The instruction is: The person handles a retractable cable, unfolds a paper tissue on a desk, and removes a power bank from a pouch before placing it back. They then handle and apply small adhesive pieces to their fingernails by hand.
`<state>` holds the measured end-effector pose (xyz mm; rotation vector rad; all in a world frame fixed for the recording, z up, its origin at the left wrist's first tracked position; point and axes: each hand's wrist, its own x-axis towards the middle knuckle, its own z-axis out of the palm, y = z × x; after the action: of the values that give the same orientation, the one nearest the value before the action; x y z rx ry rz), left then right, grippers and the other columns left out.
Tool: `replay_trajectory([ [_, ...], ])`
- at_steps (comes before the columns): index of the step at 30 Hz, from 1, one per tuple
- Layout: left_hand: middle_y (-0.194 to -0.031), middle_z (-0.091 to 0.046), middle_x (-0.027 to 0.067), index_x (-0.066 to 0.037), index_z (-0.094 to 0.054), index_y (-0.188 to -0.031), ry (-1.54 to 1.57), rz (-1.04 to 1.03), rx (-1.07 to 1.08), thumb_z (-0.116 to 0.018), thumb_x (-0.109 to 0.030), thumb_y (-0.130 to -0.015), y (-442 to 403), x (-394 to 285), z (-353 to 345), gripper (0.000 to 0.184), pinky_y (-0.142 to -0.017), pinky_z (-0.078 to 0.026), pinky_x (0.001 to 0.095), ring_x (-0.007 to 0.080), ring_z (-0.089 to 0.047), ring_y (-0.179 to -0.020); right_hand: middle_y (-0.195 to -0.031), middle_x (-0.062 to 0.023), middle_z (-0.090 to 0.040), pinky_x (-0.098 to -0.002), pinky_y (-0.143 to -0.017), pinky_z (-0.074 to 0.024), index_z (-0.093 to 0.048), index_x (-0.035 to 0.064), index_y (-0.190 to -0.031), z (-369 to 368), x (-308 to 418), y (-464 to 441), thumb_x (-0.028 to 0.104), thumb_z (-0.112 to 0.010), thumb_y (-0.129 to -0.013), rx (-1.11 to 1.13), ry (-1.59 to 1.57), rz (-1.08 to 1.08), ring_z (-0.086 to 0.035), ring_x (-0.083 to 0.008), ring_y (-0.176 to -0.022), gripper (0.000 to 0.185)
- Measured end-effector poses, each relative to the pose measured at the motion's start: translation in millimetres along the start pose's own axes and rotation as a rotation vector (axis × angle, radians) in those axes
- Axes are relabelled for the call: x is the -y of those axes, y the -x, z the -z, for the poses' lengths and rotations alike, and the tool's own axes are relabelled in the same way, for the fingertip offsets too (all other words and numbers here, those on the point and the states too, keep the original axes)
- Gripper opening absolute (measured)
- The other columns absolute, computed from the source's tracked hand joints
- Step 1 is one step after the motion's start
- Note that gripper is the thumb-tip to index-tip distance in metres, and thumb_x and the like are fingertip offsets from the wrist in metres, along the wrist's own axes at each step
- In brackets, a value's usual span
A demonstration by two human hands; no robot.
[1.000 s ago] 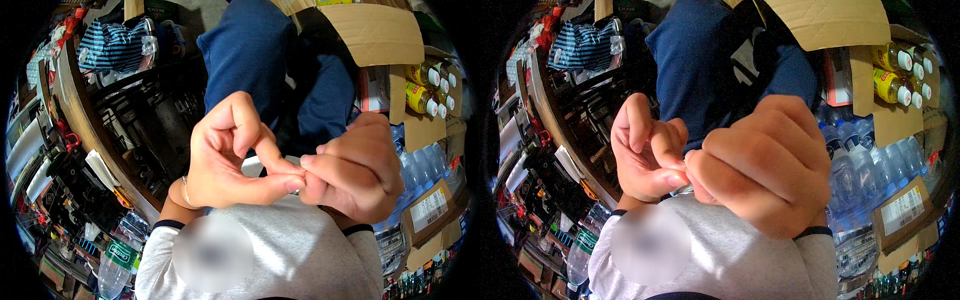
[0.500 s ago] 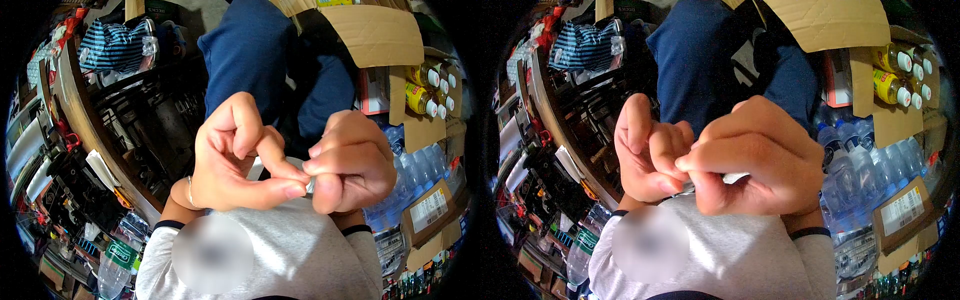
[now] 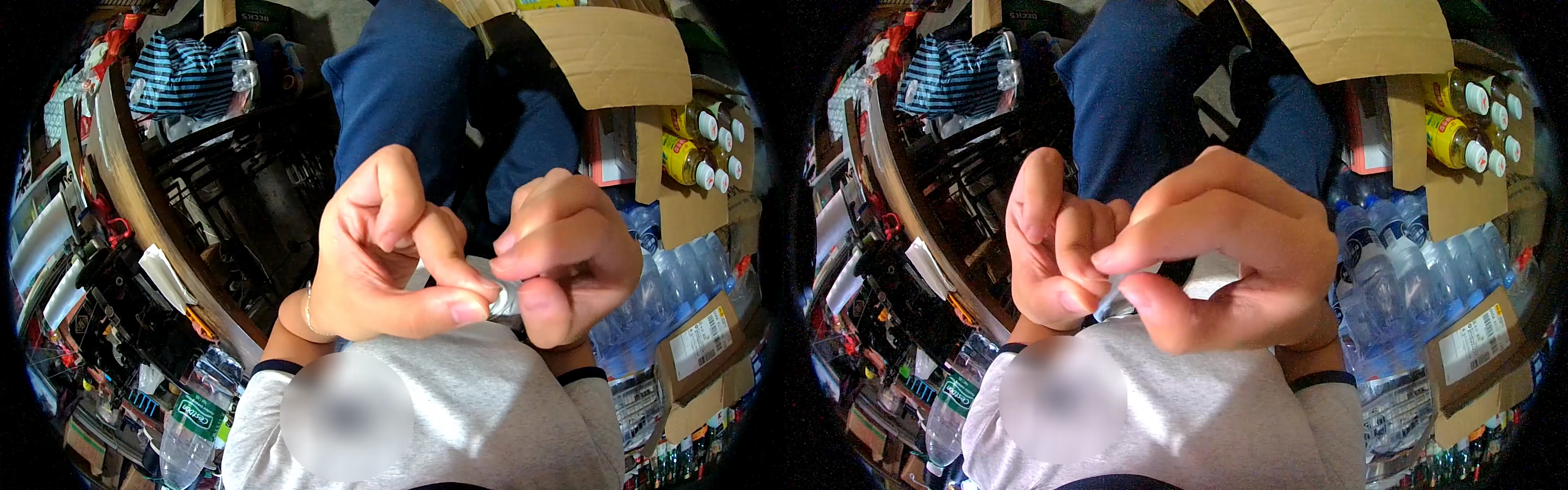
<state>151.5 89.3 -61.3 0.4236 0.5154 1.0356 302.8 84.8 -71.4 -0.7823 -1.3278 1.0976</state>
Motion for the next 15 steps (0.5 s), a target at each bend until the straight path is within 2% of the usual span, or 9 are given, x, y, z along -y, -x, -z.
replay_trajectory([
  [8, -0.070, -0.063, 0.0162, -0.012, -0.028, -0.075, -0.151, -0.040, -0.032, -0.071, 0.009, -0.060, 0.0, -2.2, -2.2, 0.050, -0.056, -0.039, 0.0165, 0.0102, -0.059, -0.064, -0.062, -0.0064, -0.053, -0.0223, -0.041, -0.0299, -0.058, 0.0021, -0.071, -1.4, 0.5, -2.2, 0.010, -0.062, -0.067, -0.051, 0.216, 0.122, -0.041, -0.0096, -0.048, 0.009],
  [15, -0.068, -0.063, 0.0132, -0.011, -0.030, -0.074, -0.395, -0.121, -0.014, -0.074, 0.005, -0.059, -1.2, -7.7, 2.9, 0.050, -0.057, -0.038, 0.0152, 0.0083, -0.058, -0.064, -0.062, -0.0048, -0.053, -0.0239, -0.045, -0.0327, -0.059, 0.0040, -0.072, 4.8, 4.7, -5.8, 0.008, -0.065, -0.065, 0.014, 0.413, 0.217, -0.044, -0.0118, -0.050, 0.010],
])
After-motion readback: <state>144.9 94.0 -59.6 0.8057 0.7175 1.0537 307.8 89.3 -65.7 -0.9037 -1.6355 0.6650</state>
